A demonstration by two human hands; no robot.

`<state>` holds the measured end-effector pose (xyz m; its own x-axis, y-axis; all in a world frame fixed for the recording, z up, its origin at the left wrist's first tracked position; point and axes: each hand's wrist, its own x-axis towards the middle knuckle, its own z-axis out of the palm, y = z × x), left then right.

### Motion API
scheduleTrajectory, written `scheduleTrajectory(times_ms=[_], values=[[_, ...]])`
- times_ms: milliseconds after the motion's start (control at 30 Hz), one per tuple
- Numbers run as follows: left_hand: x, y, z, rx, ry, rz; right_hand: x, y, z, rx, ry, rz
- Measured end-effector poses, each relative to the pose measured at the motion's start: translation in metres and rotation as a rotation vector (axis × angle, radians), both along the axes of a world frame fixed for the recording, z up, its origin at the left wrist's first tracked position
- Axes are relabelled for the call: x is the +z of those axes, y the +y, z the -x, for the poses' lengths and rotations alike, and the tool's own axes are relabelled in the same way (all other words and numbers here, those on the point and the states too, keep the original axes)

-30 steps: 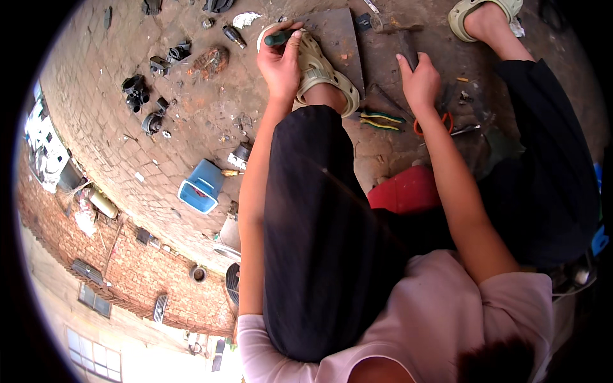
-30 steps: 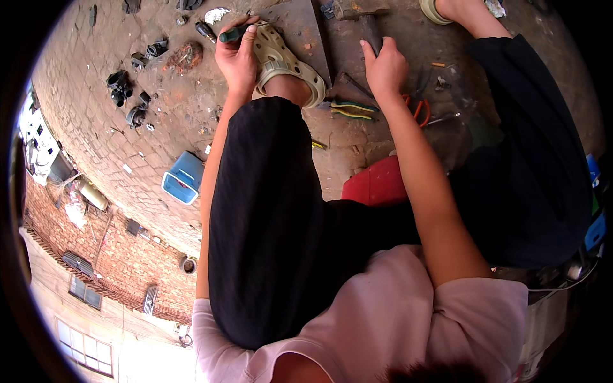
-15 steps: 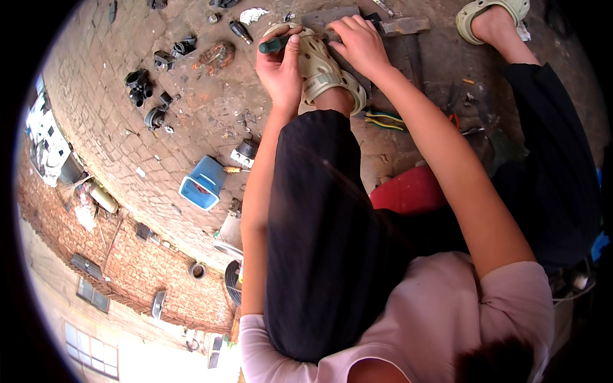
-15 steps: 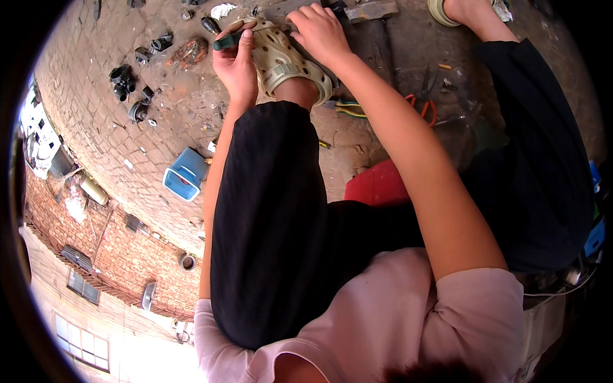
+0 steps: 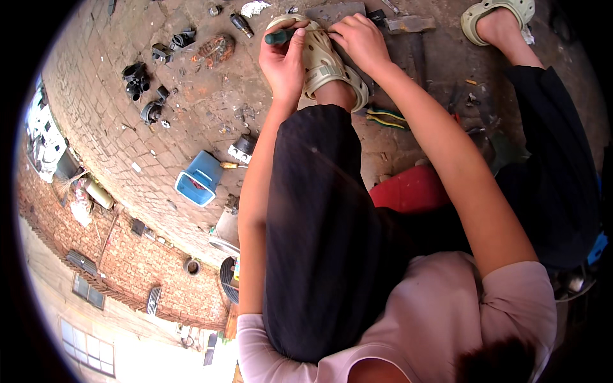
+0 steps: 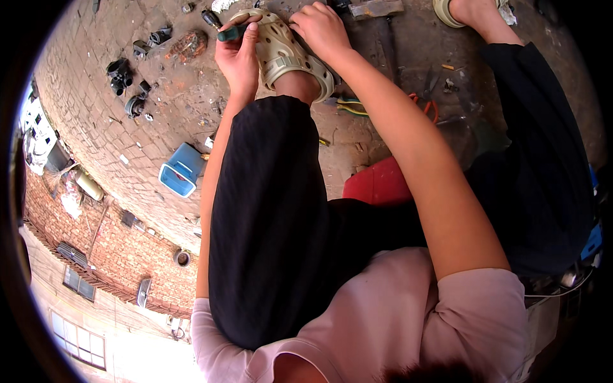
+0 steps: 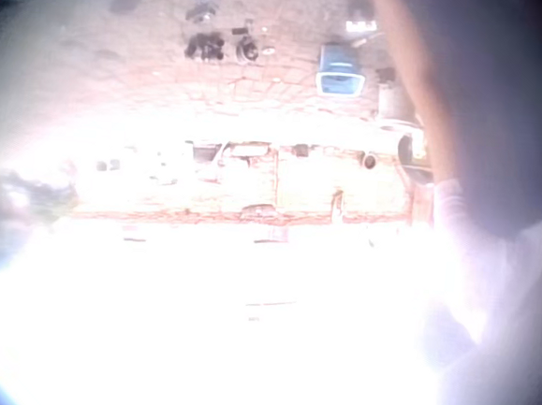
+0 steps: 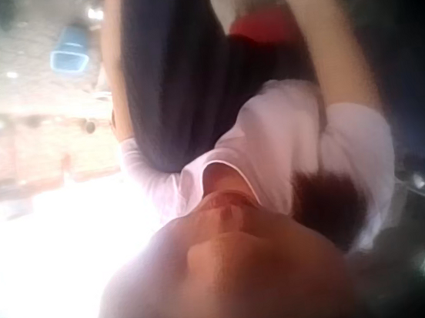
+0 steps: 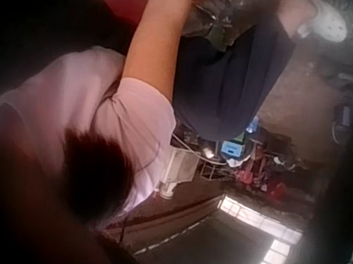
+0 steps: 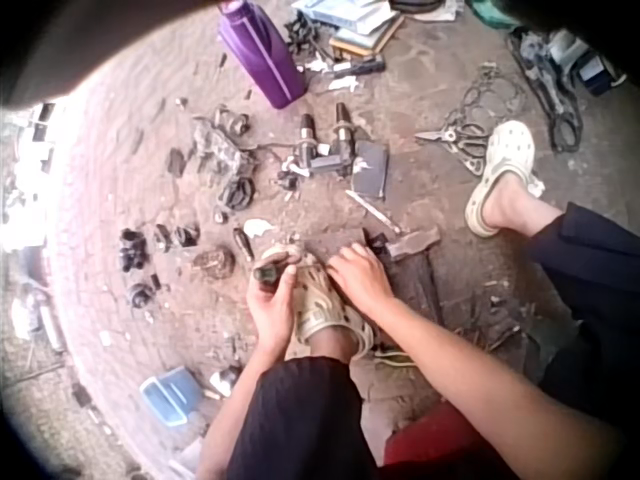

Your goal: The person sits on a low stool and uses a hammer and small metal pieces to work on a component. They repeatedly position the piece, strike it with the hammer, and adjust it by hand.

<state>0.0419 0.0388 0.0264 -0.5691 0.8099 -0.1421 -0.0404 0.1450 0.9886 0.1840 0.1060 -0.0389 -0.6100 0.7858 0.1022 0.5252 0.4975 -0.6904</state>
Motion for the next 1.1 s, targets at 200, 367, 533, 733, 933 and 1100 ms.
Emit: scheduleTrajectory(times_ms=[200,367,533,733,933,1100], values=[[-0.0005,0.0013,-0.0006,-0.019,-0.010,-0.004,-0.0033,-0.0006,-0.0025,-0.021,0.072,0.000],[-0.0020,0.0018,0.0001,-0.026,-0.024,-0.003,-0.0074,-0.0033,-0.0015,-0.072,0.148,0.011],[-0.0037,-0.0004,0.0005,-0.041,0.009,0.005,-0.0084,-0.0039,0.0002,-0.095,0.161,0.031],[-0.0033,-0.0005,0.0004,-0.054,-0.019,-0.015,-0.0095,-0.0039,0.0021,-0.107,0.146,0.043],[-0.0044,-0.0016,0.0011,-0.107,0.043,-0.005,-0.0097,-0.0044,0.0039,-0.108,0.140,0.059],[-0.0015,-0.0008,0.0022,-0.154,0.384,0.056,-0.0051,-0.0022,0.0007,-0.081,0.127,0.093]])
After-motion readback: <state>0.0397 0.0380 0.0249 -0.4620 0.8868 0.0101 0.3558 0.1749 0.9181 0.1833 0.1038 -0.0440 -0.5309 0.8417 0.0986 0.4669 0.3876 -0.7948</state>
